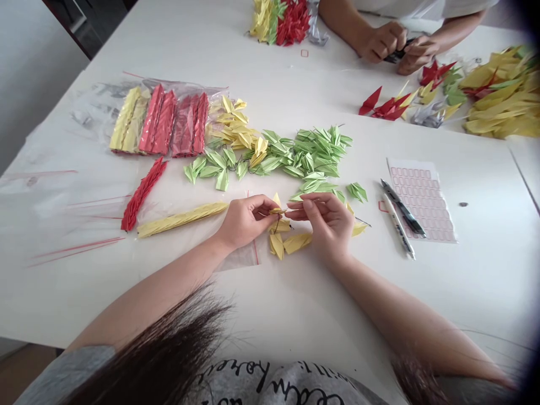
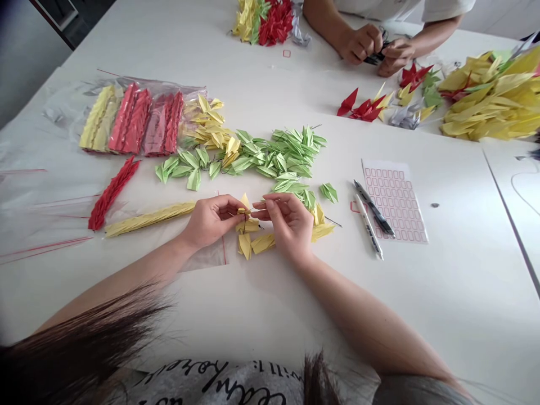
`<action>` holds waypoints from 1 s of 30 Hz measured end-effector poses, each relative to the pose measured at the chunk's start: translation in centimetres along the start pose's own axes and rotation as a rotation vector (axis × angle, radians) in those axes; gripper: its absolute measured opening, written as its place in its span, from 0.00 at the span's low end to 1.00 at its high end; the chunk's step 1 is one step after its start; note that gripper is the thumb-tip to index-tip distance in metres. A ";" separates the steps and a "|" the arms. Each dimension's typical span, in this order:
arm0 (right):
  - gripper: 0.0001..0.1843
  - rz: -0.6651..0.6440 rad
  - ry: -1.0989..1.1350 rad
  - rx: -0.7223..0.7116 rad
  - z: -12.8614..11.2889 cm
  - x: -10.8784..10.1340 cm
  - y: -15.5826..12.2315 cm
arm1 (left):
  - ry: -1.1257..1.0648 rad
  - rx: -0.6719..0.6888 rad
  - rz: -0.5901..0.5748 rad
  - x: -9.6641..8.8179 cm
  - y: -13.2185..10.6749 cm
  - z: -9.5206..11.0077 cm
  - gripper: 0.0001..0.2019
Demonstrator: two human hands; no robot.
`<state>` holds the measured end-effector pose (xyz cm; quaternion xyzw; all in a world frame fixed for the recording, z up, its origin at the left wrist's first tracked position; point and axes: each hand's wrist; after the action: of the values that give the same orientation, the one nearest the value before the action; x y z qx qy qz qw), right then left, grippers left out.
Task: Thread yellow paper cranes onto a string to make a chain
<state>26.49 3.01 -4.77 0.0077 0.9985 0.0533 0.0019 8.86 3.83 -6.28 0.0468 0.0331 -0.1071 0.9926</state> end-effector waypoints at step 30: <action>0.16 -0.048 0.122 0.125 1.1 -0.7 1.0 | -0.004 -0.041 0.025 -0.1 0.0 -0.2 0.11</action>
<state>27.19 4.10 -5.77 -0.0192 0.9981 -0.0087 -0.0580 8.80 3.90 -6.43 0.0266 0.0326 -0.0943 0.9947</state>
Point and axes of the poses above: each hand's wrist, its own y-axis towards the middle knuckle, its own x-axis out of the palm, z = x × y, and after that the axes turned 3 degrees about x, right-handed
